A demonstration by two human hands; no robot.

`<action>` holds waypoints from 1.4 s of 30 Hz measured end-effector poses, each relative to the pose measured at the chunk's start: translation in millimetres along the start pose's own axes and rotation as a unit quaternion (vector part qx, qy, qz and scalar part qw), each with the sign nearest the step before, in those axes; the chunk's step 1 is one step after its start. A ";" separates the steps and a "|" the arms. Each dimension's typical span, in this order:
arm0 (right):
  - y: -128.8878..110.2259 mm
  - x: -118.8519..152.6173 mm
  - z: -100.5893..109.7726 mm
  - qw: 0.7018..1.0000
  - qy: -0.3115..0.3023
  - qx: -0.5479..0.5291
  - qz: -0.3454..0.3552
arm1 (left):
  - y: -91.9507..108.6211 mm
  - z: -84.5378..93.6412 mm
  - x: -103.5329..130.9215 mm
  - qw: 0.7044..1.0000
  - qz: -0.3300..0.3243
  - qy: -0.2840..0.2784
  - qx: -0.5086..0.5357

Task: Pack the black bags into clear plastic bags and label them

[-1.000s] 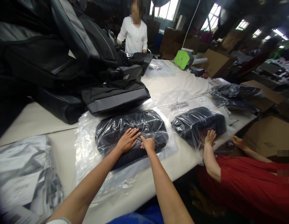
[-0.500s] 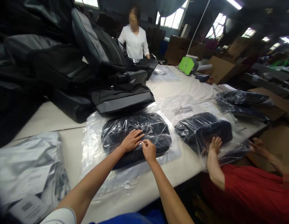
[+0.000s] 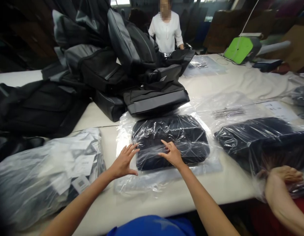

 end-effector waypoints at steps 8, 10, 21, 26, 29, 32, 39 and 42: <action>-4.4 -12.5 -6.6 0.993 0.073 0.063 -0.072 | -0.7 15.4 -17.4 0.995 -0.003 0.095 0.042; -0.5 -13.3 -5.9 0.990 0.094 0.060 -0.090 | -11.0 11.6 -26.9 0.994 0.061 0.095 -0.001; -72.2 16.5 -21.9 0.975 0.182 0.098 0.080 | -31.5 2.4 -49.5 0.931 0.272 0.205 -0.133; -71.4 -7.8 -76.9 0.990 0.030 0.115 0.076 | -32.0 6.0 -50.4 0.920 0.280 0.210 -0.178; -54.4 -24.3 -80.3 0.992 0.024 0.125 0.007 | -15.3 21.7 -39.7 0.920 0.231 0.276 -0.151; -46.0 -31.0 -79.8 0.992 0.011 0.117 -0.038 | 23.4 31.7 -15.1 0.917 0.087 0.381 -0.081; -39.1 -31.5 -79.2 0.992 0.004 0.088 -0.086 | 53.4 -41.7 -18.7 0.964 -0.091 0.249 -0.031; -35.3 -32.3 -79.5 0.993 0.015 0.076 -0.092 | 32.2 -52.2 -32.5 0.973 -0.038 0.224 -0.044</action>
Point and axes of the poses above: each hand's wrist, its own x-axis away from the middle knuckle, its own z-axis out of the back of the hand, y = z × x, the point moved 10 cm from there along -x, towards the middle knuckle, and after that the axes turned 2 degrees about -y, right-handed, at the moved point
